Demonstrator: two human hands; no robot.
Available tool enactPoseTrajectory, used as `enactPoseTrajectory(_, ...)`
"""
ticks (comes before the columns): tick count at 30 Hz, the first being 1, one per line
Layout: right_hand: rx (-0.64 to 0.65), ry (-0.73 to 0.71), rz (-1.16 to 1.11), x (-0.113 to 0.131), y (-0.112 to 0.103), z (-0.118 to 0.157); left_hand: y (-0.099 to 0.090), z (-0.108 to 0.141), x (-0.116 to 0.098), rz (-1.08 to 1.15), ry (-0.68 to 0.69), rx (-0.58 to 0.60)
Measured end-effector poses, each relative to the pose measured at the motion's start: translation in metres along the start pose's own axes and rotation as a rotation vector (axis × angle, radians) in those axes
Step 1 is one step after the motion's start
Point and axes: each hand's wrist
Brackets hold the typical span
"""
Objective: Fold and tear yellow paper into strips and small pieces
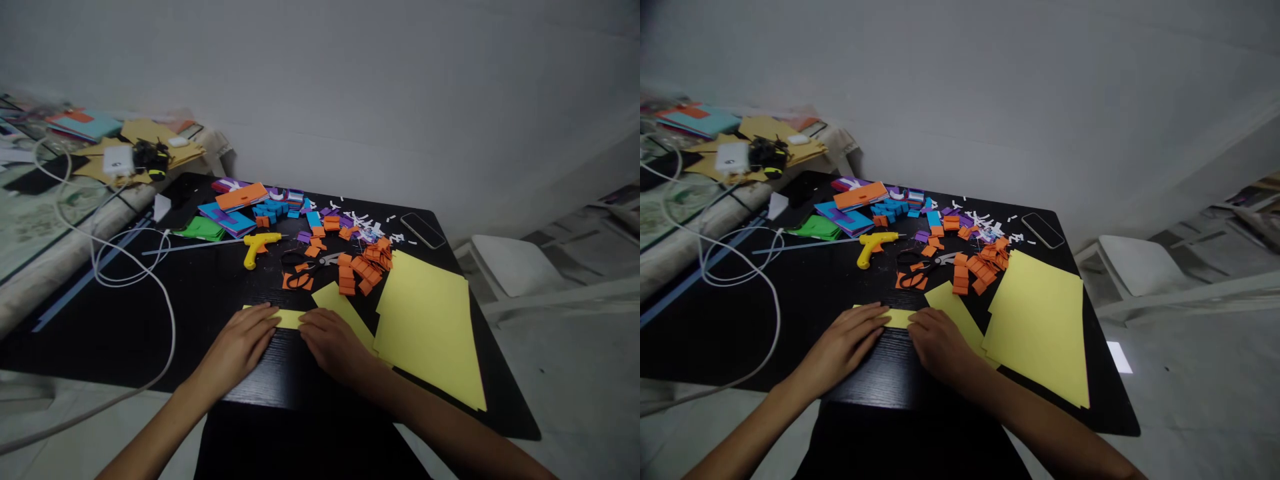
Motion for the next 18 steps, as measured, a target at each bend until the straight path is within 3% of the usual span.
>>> enactPoseTrajectory(7, 0.081, -0.026, 0.045, -0.003, -0.001, -0.006, 0.001, -0.006, -0.002, 0.002, 0.033, 0.002)
enactPoseTrajectory(18, 0.05, -0.032, 0.109, -0.007, 0.002, -0.006, 0.006, -0.01, -0.004, -0.066, 0.061, 0.006)
Point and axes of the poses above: each hand's wrist, its own z-axis away from the middle knuckle, its own y-axis out of the palm, x = y × z, and after that the axes turned 1 degree about y, right-handed
